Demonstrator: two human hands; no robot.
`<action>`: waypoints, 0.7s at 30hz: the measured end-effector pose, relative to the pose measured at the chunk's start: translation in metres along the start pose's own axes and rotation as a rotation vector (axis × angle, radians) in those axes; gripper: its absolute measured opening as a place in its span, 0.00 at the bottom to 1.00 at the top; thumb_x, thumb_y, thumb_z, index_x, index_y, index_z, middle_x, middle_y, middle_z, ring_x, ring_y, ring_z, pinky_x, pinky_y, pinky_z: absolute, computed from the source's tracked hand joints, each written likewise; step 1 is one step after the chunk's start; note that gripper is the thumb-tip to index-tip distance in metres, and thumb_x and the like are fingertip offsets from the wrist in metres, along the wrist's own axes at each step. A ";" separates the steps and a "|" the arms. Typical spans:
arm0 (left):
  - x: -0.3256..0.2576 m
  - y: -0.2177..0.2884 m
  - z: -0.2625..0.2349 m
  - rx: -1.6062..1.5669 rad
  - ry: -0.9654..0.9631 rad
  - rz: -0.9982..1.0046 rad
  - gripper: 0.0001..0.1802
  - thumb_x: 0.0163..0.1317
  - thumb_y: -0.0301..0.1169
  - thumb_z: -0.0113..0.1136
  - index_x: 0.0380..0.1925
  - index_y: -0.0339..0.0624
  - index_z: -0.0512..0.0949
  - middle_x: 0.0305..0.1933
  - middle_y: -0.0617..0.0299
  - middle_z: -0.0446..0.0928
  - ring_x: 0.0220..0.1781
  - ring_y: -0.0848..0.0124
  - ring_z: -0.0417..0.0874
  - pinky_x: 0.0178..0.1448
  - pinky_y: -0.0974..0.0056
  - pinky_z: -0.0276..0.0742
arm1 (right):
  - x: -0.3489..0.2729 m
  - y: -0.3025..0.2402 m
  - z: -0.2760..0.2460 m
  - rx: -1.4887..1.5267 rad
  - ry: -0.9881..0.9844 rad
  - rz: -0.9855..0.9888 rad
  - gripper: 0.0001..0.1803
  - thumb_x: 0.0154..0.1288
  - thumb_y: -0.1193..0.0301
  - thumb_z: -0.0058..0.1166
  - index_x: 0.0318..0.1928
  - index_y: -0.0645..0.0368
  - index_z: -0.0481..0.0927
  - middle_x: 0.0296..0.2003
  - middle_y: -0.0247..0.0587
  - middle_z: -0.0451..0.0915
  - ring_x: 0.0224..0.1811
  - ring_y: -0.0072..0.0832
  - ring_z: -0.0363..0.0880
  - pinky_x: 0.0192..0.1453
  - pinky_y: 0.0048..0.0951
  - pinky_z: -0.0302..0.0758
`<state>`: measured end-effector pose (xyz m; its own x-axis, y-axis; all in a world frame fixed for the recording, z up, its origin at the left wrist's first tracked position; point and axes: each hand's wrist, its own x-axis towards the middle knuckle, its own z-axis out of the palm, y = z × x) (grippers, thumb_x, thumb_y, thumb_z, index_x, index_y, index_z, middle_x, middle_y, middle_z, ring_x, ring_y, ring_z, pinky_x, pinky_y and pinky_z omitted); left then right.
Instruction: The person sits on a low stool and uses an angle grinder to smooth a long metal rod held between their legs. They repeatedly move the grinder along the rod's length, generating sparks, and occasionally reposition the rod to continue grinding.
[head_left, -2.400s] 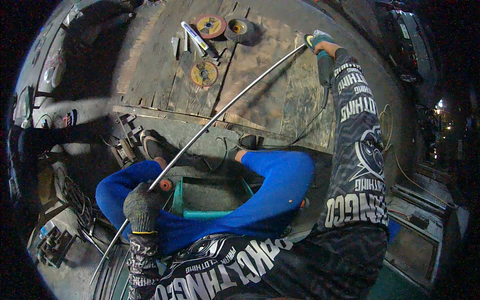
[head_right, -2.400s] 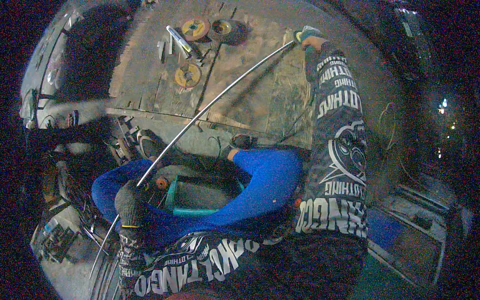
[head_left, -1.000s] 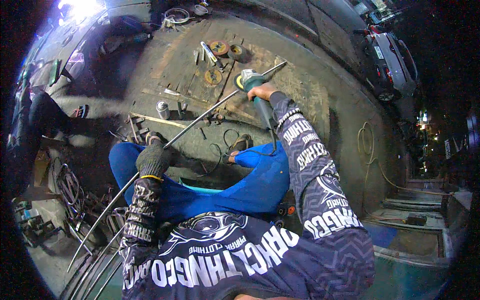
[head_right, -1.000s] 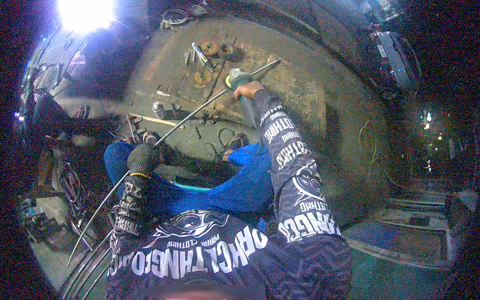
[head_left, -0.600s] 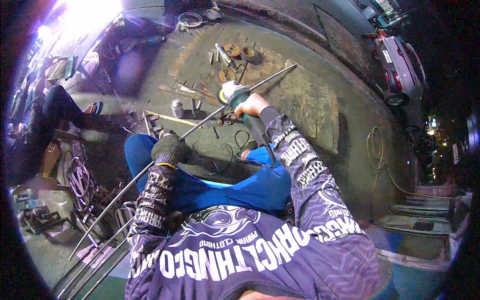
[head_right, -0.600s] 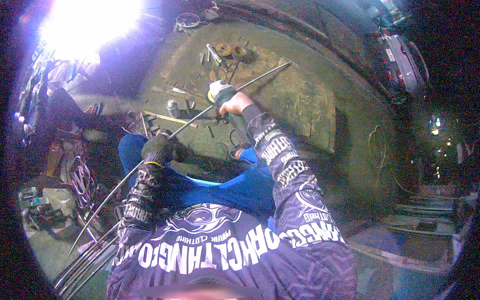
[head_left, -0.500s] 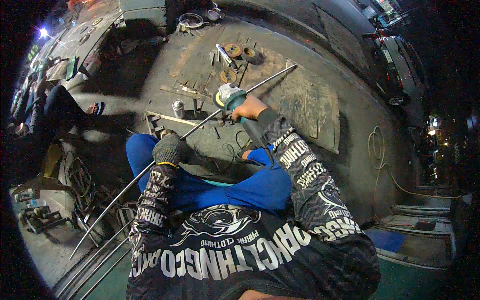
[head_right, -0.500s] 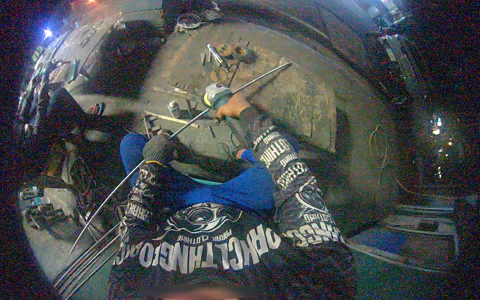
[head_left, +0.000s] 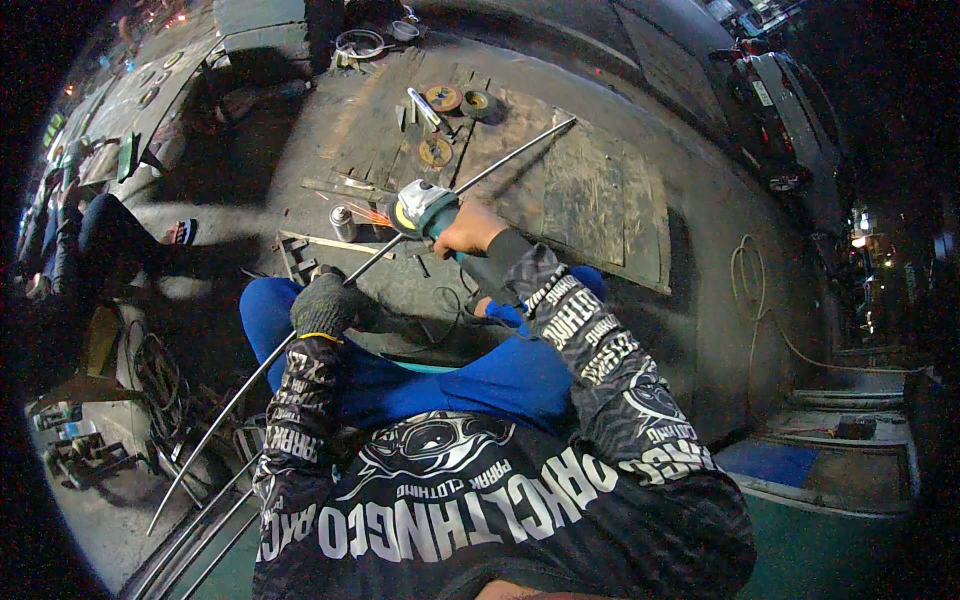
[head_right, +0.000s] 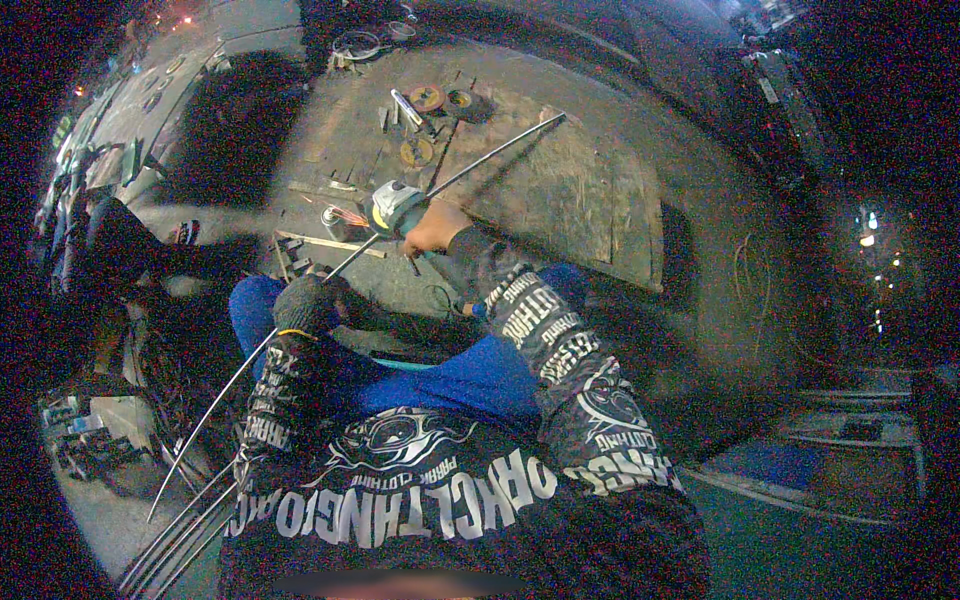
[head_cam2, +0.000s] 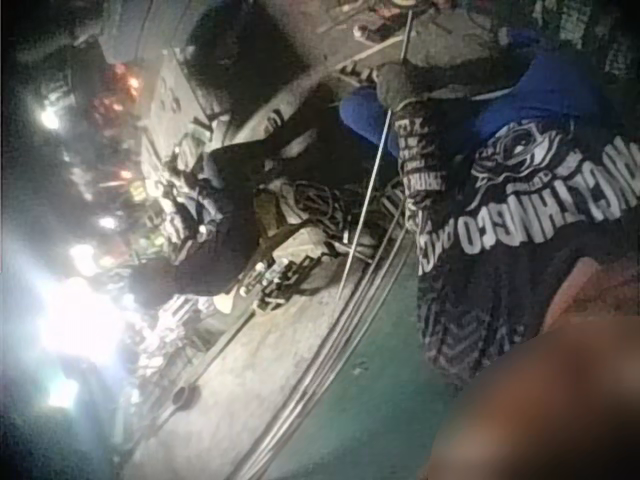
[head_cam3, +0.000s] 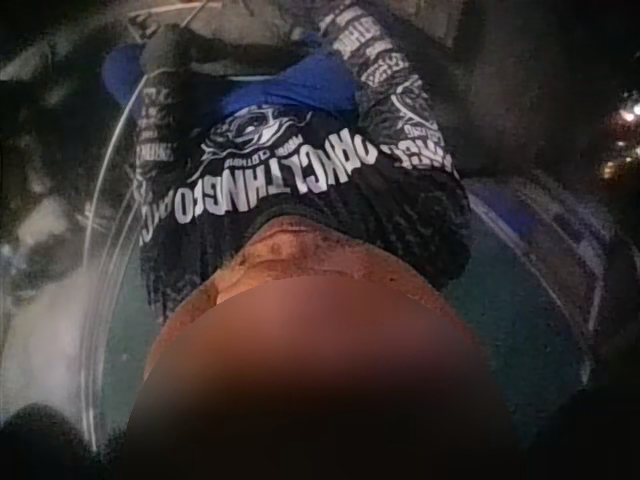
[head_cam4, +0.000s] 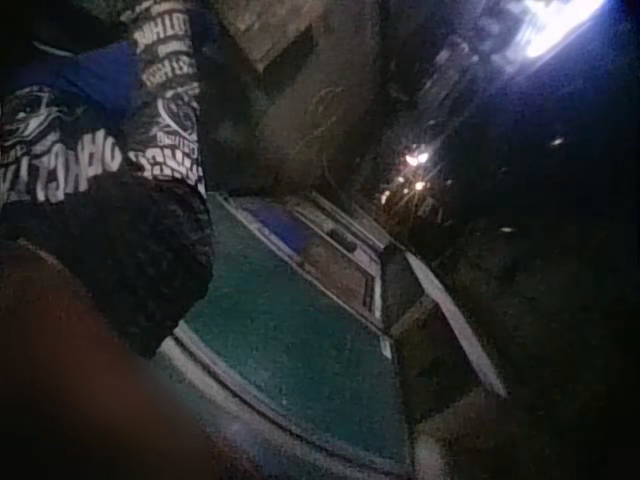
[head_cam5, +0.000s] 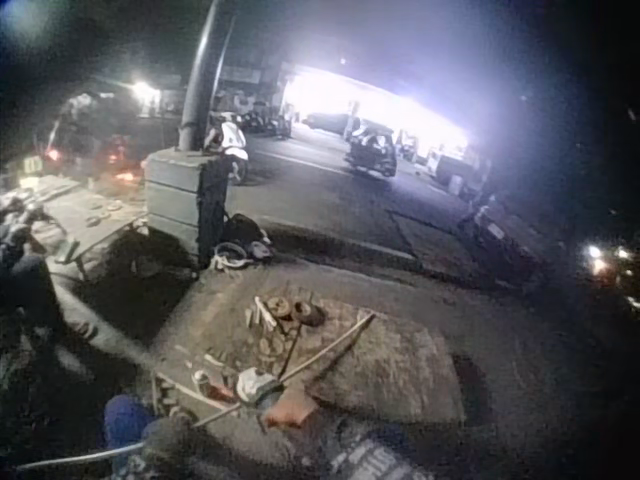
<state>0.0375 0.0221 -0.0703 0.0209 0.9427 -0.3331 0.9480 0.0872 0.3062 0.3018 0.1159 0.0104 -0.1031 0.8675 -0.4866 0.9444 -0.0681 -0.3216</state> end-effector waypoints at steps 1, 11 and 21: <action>0.000 -0.001 -0.001 -0.011 -0.033 -0.002 0.16 0.48 0.36 0.69 0.39 0.48 0.84 0.39 0.49 0.84 0.44 0.50 0.86 0.48 0.51 0.83 | 0.001 0.004 -0.003 -0.015 0.009 0.011 0.34 0.31 0.52 0.74 0.32 0.72 0.84 0.37 0.59 0.85 0.40 0.46 0.85 0.46 0.38 0.81; -0.012 -0.003 -0.004 -0.012 -0.022 -0.030 0.22 0.49 0.41 0.64 0.42 0.40 0.76 0.34 0.43 0.83 0.43 0.45 0.85 0.46 0.44 0.79 | 0.041 0.072 -0.037 -0.054 0.114 0.156 0.32 0.29 0.52 0.74 0.27 0.71 0.83 0.32 0.55 0.84 0.34 0.42 0.84 0.40 0.39 0.79; -0.037 0.004 -0.016 0.070 0.065 -0.038 0.19 0.58 0.46 0.60 0.36 0.40 0.81 0.28 0.44 0.82 0.34 0.47 0.85 0.36 0.44 0.80 | 0.072 0.145 -0.085 -0.155 0.017 0.168 0.28 0.37 0.48 0.69 0.33 0.58 0.87 0.38 0.53 0.85 0.40 0.42 0.83 0.46 0.38 0.78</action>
<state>0.0351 -0.0071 -0.0423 -0.0343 0.9583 -0.2836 0.9676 0.1028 0.2304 0.4576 0.2101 -0.0017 0.0635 0.8586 -0.5088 0.9846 -0.1369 -0.1083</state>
